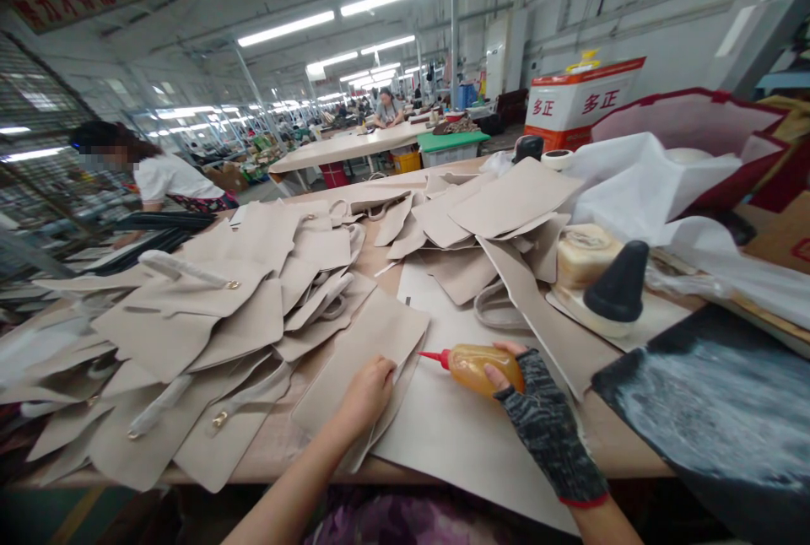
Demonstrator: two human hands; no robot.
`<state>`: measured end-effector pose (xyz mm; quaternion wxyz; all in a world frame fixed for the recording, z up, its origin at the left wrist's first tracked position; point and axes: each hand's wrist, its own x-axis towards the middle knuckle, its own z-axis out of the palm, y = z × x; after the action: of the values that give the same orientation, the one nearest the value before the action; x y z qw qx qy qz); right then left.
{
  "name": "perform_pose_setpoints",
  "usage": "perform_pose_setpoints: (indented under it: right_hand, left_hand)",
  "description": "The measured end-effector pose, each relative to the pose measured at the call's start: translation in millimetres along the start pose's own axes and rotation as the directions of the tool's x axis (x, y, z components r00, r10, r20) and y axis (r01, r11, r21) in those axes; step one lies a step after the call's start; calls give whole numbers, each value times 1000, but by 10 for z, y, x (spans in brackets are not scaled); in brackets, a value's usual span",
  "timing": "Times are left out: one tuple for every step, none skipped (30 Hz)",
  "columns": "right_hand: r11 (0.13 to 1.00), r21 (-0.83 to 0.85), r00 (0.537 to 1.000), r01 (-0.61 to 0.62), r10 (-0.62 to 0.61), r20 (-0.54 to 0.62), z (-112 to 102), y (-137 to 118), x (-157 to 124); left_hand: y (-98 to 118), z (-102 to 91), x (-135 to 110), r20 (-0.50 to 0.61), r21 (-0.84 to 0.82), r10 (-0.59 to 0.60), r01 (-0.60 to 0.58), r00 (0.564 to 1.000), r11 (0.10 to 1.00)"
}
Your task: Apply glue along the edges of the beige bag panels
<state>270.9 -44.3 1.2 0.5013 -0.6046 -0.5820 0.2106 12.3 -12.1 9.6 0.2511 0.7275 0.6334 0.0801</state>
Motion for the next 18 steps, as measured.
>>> perform_pose_setpoints:
  right_hand:
    - [1000,-14,1000,10,-10,-2,-6,4,12]
    - [999,-28,1000,18,-19,-3,-9,9,27]
    - [999,-40,1000,28,-28,-5,-7,15,45]
    - [998,-50,999,39,-39,-4,1,20,65]
    - [997,-54,999,52,-52,0,13,24,87]
    - [996,-54,998,65,-65,3,30,26,111]
    - [996,-53,997,74,-74,2,48,24,135]
    - [995,-55,997,78,-78,-1,66,19,160]
    - [995,-62,997,80,-81,-1,82,9,184]
    - [994,-77,997,82,-83,-3,93,-4,208]
    - [991,-98,996,86,-87,-8,100,-18,229]
    - [989,-119,995,93,-95,-12,102,-34,248]
    - [985,-136,994,104,-107,-13,100,-48,264]
    - [982,-147,993,118,-120,-8,96,-59,278]
    - [980,-151,991,132,-133,1,91,-67,289]
    - [979,-145,990,144,-143,17,85,-70,299]
    - [979,-134,988,153,-149,36,81,-69,309]
    - [980,-124,987,158,-153,48,78,-63,320]
  left_hand:
    - [-14,-1,17,-14,-5,6,-7,1000,1000]
    - [-28,-3,36,-25,-7,14,-14,1000,1000]
    - [-43,-3,55,-29,-13,19,-19,999,1000]
    - [-57,-3,71,-31,-30,22,-23,999,999]
    - [-68,-3,84,-32,-49,24,-26,999,998]
    - [-77,-3,91,-34,-66,30,-32,999,997]
    - [-82,-2,94,-37,-77,39,-42,999,996]
    - [-84,-2,92,-40,-84,50,-53,998,995]
    - [-83,-2,88,-42,-87,59,-62,997,994]
    - [-81,-2,81,-45,-87,64,-68,997,994]
    - [-77,-2,75,-49,-85,66,-71,997,994]
    - [-74,-2,69,-53,-83,68,-72,996,994]
    - [-72,-1,65,-56,-82,66,-71,996,994]
    - [-72,1,62,-59,-83,64,-69,996,994]
    - [-74,4,62,-61,-84,64,-69,996,994]
    - [-77,7,63,-64,-86,66,-71,996,994]
    - [-81,11,66,-66,-87,67,-73,996,994]
    - [-86,15,70,-68,-89,71,-76,995,993]
